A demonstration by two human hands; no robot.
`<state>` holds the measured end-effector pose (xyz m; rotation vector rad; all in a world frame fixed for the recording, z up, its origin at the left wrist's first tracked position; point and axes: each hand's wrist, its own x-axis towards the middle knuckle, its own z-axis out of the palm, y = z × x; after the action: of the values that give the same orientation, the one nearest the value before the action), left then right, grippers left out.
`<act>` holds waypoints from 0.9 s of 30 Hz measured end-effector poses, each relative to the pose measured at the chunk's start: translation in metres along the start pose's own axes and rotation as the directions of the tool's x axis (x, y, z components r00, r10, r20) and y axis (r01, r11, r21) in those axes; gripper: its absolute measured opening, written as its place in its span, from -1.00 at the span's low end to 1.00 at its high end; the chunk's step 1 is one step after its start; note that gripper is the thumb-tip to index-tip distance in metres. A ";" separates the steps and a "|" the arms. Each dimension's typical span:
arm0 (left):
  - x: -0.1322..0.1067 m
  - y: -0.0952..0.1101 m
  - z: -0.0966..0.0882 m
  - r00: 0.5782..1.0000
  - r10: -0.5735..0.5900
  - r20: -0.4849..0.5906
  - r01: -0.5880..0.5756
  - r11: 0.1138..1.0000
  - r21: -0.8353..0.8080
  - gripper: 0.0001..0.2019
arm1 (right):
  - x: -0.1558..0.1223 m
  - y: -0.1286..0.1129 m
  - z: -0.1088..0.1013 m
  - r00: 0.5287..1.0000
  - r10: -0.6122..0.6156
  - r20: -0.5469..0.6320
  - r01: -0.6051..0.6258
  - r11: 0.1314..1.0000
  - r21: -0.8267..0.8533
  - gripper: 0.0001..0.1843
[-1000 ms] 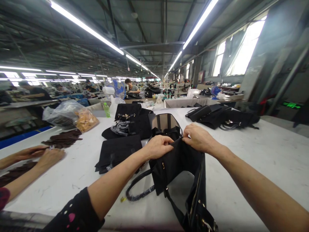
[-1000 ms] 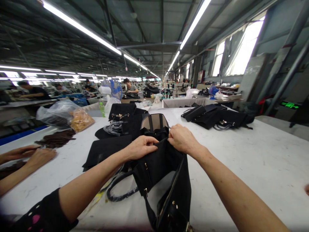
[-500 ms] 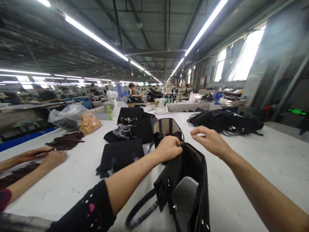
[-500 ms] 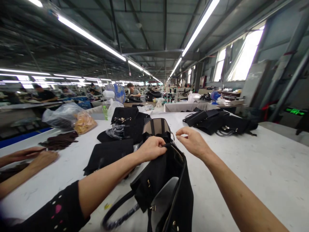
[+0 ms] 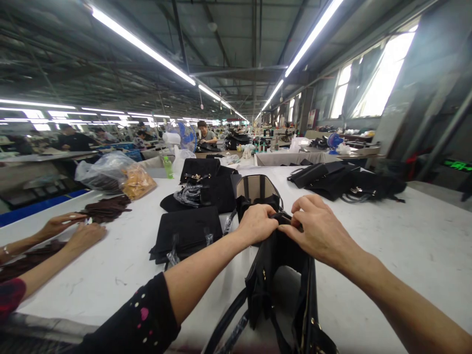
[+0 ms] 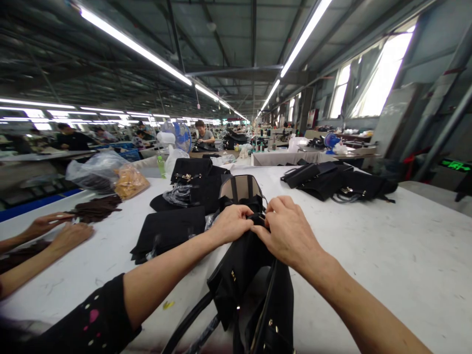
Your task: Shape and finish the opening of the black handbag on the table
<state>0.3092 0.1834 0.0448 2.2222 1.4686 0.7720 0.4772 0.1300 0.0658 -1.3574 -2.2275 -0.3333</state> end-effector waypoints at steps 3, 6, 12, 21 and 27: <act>-0.001 -0.001 0.003 1.000 0.003 -0.013 -0.003 1.000 -0.005 -0.76 | -0.001 -0.010 -0.003 0.999 -0.013 0.045 0.021 0.980 -0.196 -0.74; -0.002 -0.001 0.006 1.000 0.007 -0.027 -0.007 1.000 -0.006 -0.76 | 0.003 -0.011 -0.004 0.995 -0.013 0.102 0.041 0.960 -0.276 -0.79; -0.003 0.002 0.007 0.999 0.005 -0.052 -0.004 1.000 0.015 -0.74 | 0.007 -0.002 -0.001 0.984 -0.017 0.178 0.056 0.975 -0.214 -0.86; -0.001 -0.005 0.004 0.999 0.009 -0.031 -0.011 0.999 -0.049 -0.70 | 0.001 0.015 0.004 0.995 0.017 0.103 -0.022 0.998 0.055 -0.82; -0.001 -0.007 0.002 0.999 -0.016 -0.045 0.014 0.998 -0.056 -0.72 | 0.001 0.011 0.005 0.994 0.058 0.092 -0.063 0.997 0.047 -0.88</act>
<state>0.3053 0.1856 0.0394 2.1637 1.4646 0.8533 0.4850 0.1382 0.0618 -1.4361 -2.2467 -0.1974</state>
